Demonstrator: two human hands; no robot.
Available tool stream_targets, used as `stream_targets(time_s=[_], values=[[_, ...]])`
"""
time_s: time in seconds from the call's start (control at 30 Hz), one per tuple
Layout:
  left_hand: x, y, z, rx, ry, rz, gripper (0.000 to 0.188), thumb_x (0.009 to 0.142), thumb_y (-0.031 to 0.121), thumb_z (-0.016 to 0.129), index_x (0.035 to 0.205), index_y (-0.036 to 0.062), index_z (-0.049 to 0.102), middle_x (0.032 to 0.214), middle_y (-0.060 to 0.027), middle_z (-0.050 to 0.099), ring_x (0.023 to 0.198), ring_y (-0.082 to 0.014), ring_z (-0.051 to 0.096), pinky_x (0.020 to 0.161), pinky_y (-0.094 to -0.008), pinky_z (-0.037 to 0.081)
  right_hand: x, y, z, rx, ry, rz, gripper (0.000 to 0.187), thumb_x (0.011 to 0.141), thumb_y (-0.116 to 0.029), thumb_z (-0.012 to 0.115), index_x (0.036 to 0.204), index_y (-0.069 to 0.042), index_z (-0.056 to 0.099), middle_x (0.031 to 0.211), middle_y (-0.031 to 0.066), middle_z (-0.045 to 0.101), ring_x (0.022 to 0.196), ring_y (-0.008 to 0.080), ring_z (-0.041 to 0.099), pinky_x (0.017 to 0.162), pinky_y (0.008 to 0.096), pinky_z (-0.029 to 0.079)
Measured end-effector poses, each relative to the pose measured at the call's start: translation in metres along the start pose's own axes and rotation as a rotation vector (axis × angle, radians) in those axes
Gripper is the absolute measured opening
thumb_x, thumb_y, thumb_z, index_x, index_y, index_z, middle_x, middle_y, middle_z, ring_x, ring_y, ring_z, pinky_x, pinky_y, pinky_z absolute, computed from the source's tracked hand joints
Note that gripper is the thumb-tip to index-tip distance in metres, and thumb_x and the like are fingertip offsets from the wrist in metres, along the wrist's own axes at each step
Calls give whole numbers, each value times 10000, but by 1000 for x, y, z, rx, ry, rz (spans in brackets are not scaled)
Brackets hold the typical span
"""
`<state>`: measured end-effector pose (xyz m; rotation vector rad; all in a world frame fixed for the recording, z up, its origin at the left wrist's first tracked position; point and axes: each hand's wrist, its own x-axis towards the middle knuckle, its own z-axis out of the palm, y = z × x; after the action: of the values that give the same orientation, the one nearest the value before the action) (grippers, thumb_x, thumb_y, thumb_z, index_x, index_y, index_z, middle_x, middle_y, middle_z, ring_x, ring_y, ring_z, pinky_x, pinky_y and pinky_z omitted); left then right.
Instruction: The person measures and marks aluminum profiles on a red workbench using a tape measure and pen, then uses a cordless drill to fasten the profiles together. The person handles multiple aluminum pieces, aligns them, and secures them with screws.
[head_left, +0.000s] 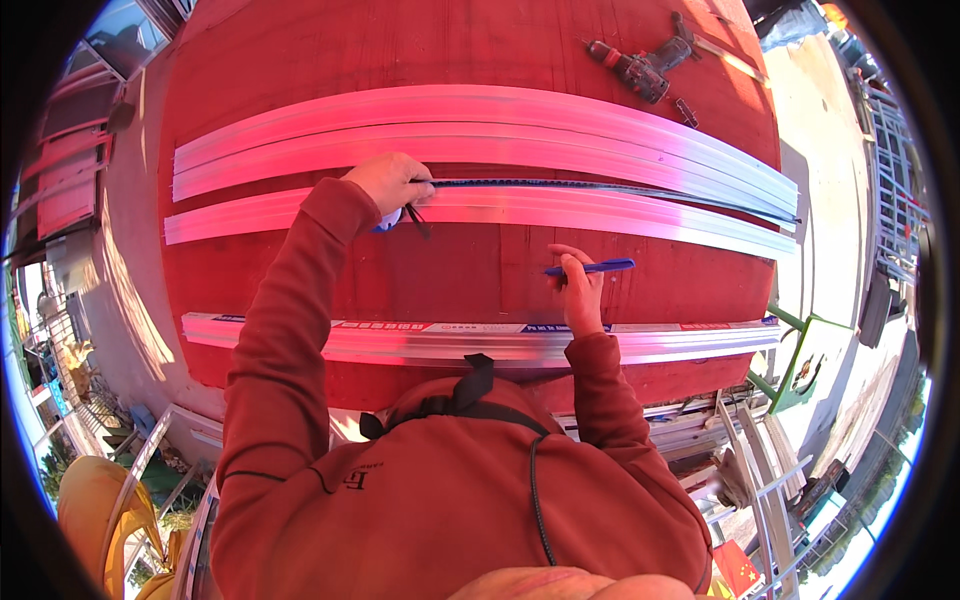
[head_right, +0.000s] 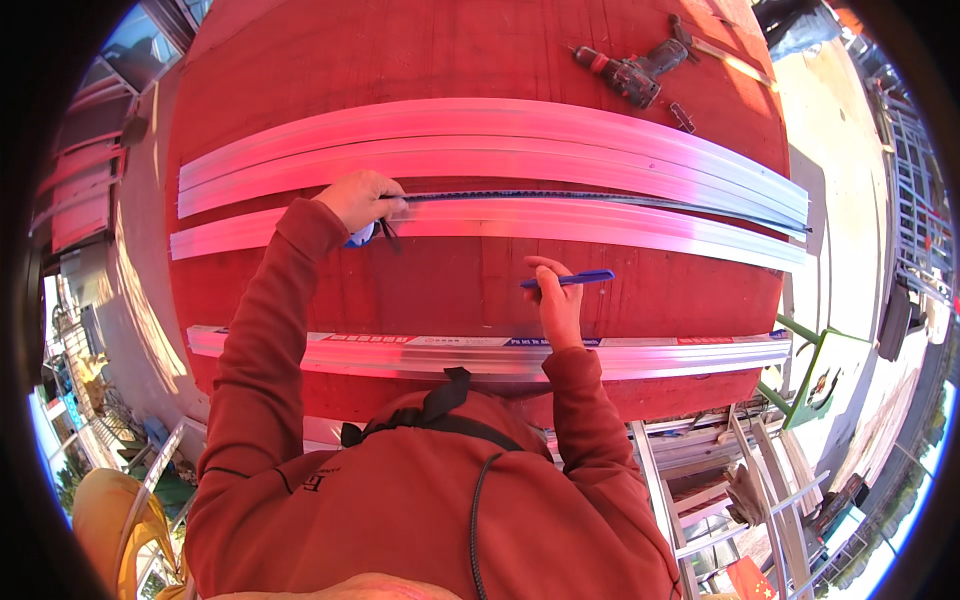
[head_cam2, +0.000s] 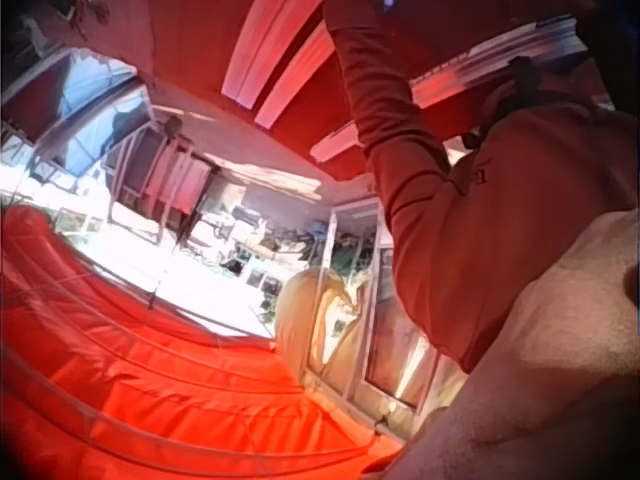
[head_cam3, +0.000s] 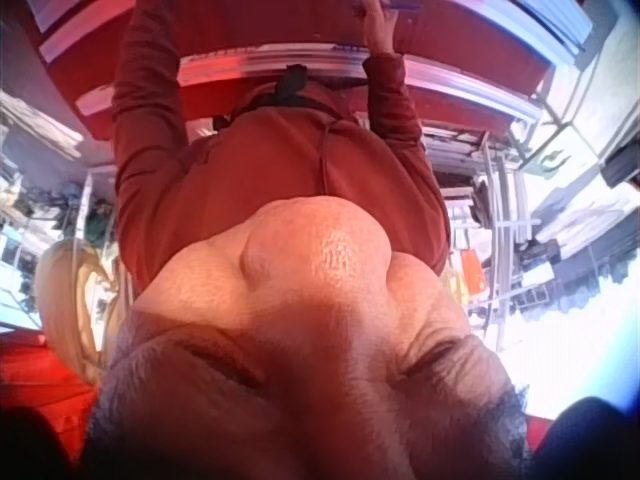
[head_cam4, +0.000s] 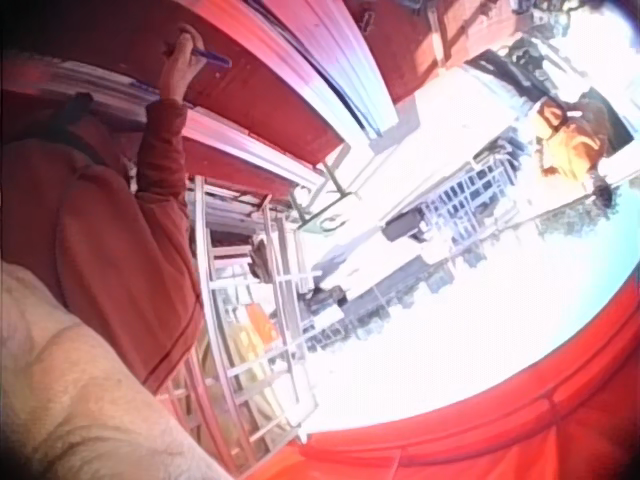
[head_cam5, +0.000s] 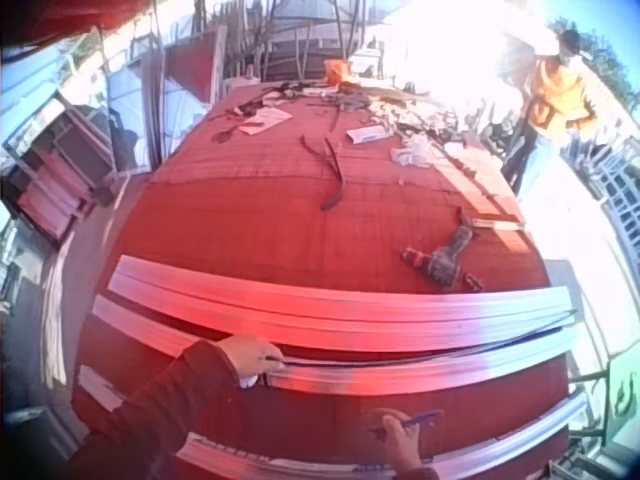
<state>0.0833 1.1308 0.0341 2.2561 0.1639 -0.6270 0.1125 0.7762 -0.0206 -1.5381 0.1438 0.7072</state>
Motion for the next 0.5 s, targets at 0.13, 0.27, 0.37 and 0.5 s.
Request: stream_targets(time_s=[0.13,0.27,0.37,0.5], values=[[-41,19,44,-165,-204,-8,257,924,233,630,966,1,733,771,-48,683,693,-135,620,648,-301,494,-16,0,-29,490,118,-30,497,925,-200,511,1363,34,528,629,1,510,562,110,501,514,246,396],[-75,19,103,-326,-315,-50,271,923,253,644,968,-1,727,766,-19,664,704,-106,597,643,-284,482,-49,-2,-72,617,108,-165,451,907,-198,509,1290,34,566,622,40,521,542,130,465,547,293,392],[-111,26,128,-401,-335,-71,267,938,245,653,984,-10,716,769,-9,660,713,-95,597,643,-285,484,-81,-4,-82,543,47,-261,365,909,-232,525,1168,16,593,627,49,538,551,136,431,549,299,345],[-141,52,137,-474,-309,-179,257,942,220,658,1011,-23,707,772,-12,666,732,-82,623,658,-285,501,-112,-5,-77,346,138,-314,274,923,-200,529,1045,25,625,622,58,524,531,145,465,523,299,389]])
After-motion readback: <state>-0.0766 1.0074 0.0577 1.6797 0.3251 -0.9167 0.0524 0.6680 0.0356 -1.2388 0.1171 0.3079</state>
